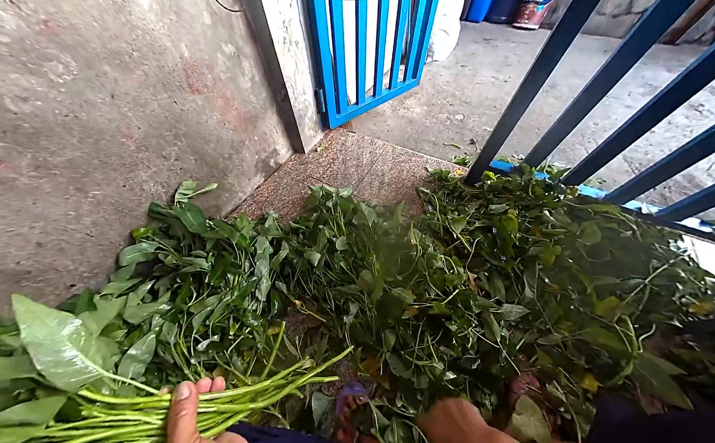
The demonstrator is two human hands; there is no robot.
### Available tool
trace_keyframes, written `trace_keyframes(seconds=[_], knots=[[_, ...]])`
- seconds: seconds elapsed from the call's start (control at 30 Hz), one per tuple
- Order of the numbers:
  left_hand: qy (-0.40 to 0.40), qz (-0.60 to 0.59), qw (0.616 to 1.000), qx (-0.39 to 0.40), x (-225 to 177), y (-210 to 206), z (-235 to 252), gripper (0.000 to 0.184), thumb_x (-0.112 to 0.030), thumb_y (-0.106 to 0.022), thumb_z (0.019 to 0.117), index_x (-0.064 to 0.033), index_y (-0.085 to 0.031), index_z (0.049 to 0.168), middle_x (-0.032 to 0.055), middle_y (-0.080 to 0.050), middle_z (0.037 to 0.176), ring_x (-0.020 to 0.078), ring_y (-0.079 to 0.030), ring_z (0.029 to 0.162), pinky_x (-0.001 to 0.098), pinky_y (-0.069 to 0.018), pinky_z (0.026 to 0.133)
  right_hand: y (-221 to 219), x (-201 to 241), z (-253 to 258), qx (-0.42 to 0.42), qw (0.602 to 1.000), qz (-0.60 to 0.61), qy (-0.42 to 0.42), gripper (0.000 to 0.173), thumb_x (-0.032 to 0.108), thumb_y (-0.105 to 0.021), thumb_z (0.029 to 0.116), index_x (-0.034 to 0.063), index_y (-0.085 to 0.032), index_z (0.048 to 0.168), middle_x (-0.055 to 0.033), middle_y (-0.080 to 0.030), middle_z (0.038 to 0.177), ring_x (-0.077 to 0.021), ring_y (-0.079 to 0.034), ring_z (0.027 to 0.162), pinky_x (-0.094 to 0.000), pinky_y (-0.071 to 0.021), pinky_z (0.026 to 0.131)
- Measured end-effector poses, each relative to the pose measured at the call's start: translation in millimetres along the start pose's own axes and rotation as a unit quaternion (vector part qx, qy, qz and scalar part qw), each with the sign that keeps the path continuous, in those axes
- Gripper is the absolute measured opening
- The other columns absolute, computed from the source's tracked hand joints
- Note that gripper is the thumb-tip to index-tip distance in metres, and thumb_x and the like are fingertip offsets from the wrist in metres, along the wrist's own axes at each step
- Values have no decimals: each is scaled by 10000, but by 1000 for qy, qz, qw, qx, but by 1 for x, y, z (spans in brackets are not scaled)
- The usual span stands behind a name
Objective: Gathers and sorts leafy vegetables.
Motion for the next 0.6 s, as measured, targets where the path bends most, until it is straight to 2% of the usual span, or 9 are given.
trace_keyframes(seconds=[0.1, 0.13, 0.23, 0.27, 0.37, 0.43, 0.5, 0.53, 0.6], knots=[[26, 2, 1000, 5, 8, -8, -6, 179, 87, -549, 984, 2, -504, 1134, 39, -672, 781, 146, -718, 666, 309, -654, 648, 38, 13, 70, -57, 996, 61, -4, 285, 106, -556, 1000, -8, -644, 1246, -301, -648, 1226, -516, -648, 1089, -694, -524, 850], [29, 0, 1000, 5, 9, -10, -8, 170, 91, -551, 983, 3, -510, 1123, 40, -675, 772, 150, -720, 661, 312, -655, 645, 35, 15, 96, -46, 995, 87, -14, 304, 146, -566, 1000, -17, -642, 1246, -298, -650, 1244, -508, -640, 1131, -701, -515, 877], [31, 2, 999, 14, 9, -15, -11, 153, 93, -550, 981, 9, -525, 1106, 44, -677, 756, 151, -723, 667, 309, -653, 649, 4, 17, 168, -11, 985, 170, -39, 506, 286, -620, 980, 19, -546, 1403, -273, -602, 1366, -466, -593, 1258, -685, -487, 983], [30, 4, 999, 17, 10, -16, -11, 158, 97, -550, 980, 10, -521, 1109, 44, -678, 758, 151, -724, 668, 306, -653, 651, -6, 17, 184, -8, 979, 201, -32, 531, 298, -640, 966, 29, -548, 1414, -267, -601, 1373, -455, -587, 1274, -678, -475, 1012], [25, 1, 1000, 6, 8, -11, -9, 155, 105, -547, 980, 13, -526, 1104, 47, -681, 758, 156, -726, 660, 315, -656, 643, -11, 19, 200, -32, 953, 301, 15, 367, 280, -595, 994, 24, -677, 1244, -247, -672, 1255, -410, -632, 1210, -646, -477, 1024], [27, -1, 1000, 1, 8, -9, -8, 161, 108, -550, 977, 1, -523, 1094, 43, -684, 761, 156, -726, 657, 322, -658, 642, 8, 18, 188, -64, 898, 428, 79, 344, 273, -592, 1025, -20, -703, 1169, -229, -708, 1122, -347, -682, 1065, -559, -515, 976], [24, 0, 1000, 2, 9, -8, -7, 176, 120, -553, 966, 4, -518, 1094, 47, -669, 759, 164, -717, 654, 334, -655, 636, 30, 13, 156, -64, 817, 557, 134, 311, 254, -612, 1026, -2, -697, 1182, -131, -711, 1042, -202, -670, 899, -418, -551, 842], [24, 3, 1000, 2, 10, -7, -8, 183, 123, -557, 963, 8, -517, 1099, 52, -667, 756, 168, -714, 651, 337, -653, 632, 37, 9, 140, -51, 782, 601, 156, 292, 247, -614, 1027, 24, -698, 1196, -81, -719, 1046, -144, -668, 875, -366, -559, 808], [28, 6, 1000, 8, 12, -9, -10, 187, 122, -570, 959, 15, -524, 1106, 53, -673, 759, 169, -715, 650, 333, -654, 636, 53, 2, 109, -26, 741, 643, 194, 288, 250, -614, 1034, 52, -711, 1220, -45, -750, 1053, -120, -702, 897, -338, -585, 823]])
Point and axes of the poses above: each hand's wrist, its own z-axis towards the middle knuckle, its own y-axis out of the back of the hand, x = y × z, the point moved 10 cm from there along z, towards the middle knuckle
